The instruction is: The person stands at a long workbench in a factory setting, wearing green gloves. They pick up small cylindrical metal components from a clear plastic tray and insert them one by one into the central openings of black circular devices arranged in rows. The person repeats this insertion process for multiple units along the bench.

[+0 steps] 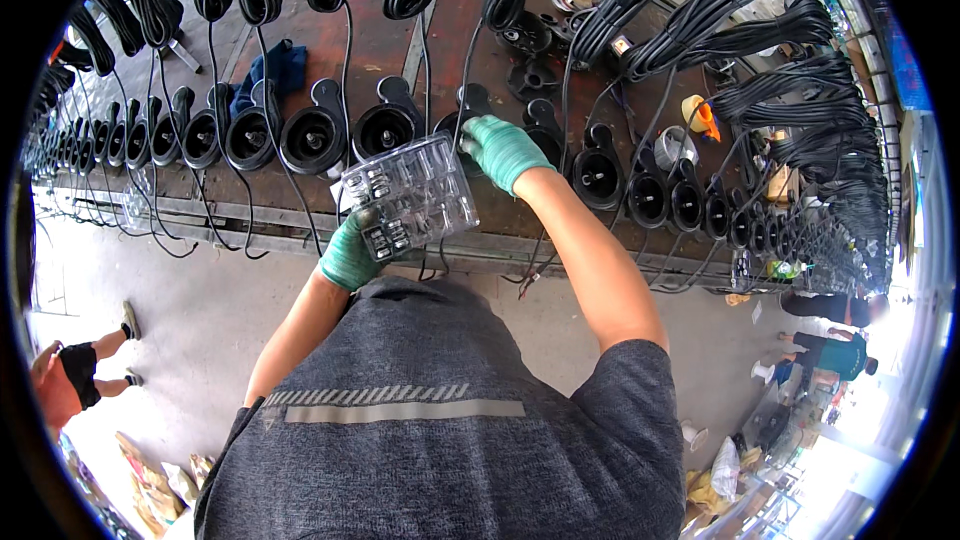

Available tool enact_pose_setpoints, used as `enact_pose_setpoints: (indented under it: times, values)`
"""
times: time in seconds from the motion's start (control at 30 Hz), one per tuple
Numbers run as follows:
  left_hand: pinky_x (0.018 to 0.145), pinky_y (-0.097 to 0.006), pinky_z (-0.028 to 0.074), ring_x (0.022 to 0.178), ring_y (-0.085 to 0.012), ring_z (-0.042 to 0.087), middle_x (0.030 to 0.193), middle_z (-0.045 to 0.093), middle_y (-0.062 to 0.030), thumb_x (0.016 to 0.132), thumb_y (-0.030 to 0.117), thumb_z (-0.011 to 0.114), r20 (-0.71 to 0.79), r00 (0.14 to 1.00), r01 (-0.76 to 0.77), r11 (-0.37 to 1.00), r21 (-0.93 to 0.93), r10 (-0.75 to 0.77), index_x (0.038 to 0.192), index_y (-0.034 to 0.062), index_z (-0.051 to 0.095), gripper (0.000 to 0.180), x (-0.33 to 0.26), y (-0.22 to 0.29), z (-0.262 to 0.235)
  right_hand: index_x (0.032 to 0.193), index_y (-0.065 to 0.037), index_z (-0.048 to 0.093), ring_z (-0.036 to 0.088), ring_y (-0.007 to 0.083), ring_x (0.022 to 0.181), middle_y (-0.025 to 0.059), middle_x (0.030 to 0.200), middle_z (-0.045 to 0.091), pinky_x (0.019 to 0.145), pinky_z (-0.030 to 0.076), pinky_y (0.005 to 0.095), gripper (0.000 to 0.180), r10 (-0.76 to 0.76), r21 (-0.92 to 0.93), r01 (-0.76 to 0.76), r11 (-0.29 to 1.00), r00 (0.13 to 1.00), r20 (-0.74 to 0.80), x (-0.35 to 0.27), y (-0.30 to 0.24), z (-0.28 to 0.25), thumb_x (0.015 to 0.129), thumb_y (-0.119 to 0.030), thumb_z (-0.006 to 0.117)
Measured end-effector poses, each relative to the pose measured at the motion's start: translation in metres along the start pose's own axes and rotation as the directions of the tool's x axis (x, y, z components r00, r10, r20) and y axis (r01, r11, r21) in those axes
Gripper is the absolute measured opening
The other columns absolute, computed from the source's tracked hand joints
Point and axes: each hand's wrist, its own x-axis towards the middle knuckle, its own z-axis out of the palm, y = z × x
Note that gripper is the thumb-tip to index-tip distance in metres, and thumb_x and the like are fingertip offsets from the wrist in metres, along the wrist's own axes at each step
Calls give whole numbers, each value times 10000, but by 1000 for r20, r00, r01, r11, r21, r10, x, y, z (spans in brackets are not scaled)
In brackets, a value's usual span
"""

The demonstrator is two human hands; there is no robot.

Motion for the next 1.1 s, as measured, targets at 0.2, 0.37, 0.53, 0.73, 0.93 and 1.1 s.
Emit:
enact_pose_setpoints:
  times: [0.2,0.37,0.53,0.73,0.93,1.1]
  values:
    - [1096,-580,523,1311,-340,619,1470,602,-142,881,565,774,-46,997,59,998,-5,-59,1558,91,450,887,8,-7,-20,1088,-30,664,702,416,1008,209,1076,721,847,572,502,169,123,-253,-54,966,957,263,23,-20,-1,923,-30,628]
    - [1121,-526,506,1316,-296,616,1442,624,-119,909,642,711,-16,993,116,992,-50,-117,1552,109,463,871,7,5,0,1031,-37,698,715,422,985,209,1064,735,820,583,506,189,143,-279,-65,958,952,272,30,-16,3,890,39,597]
    - [1144,-529,474,1355,-312,589,1486,600,-130,917,687,664,-25,993,119,993,-20,-120,1549,109,476,878,8,-2,-8,1159,-61,722,727,350,991,176,1103,751,851,580,420,240,244,172,-202,964,929,-280,-10,-25,-17,989,-229,701]
    - [1114,-519,509,1298,-311,633,1443,625,-138,951,645,652,20,986,163,986,44,-164,1524,102,493,806,10,-14,-5,1401,-105,629,648,304,1072,124,1155,618,874,578,437,671,-230,-75,229,971,973,-11,-49,-109,-39,836,-423,799]
    - [1038,-555,560,1196,-319,688,1370,665,-114,986,548,665,-22,978,209,978,-20,-210,1510,126,497,693,18,-34,2,1312,-78,676,700,316,1024,128,1190,656,879,580,431,547,-154,-38,157,987,986,63,-60,-91,-24,871,-381,785]
    - [1047,-615,535,1236,-339,667,1410,645,-125,979,561,665,18,960,279,960,-23,-279,1526,124,479,724,18,-40,0,1298,-95,691,730,305,935,134,1138,693,814,604,403,494,-190,-32,189,981,982,-21,-71,-79,-22,890,-354,792]
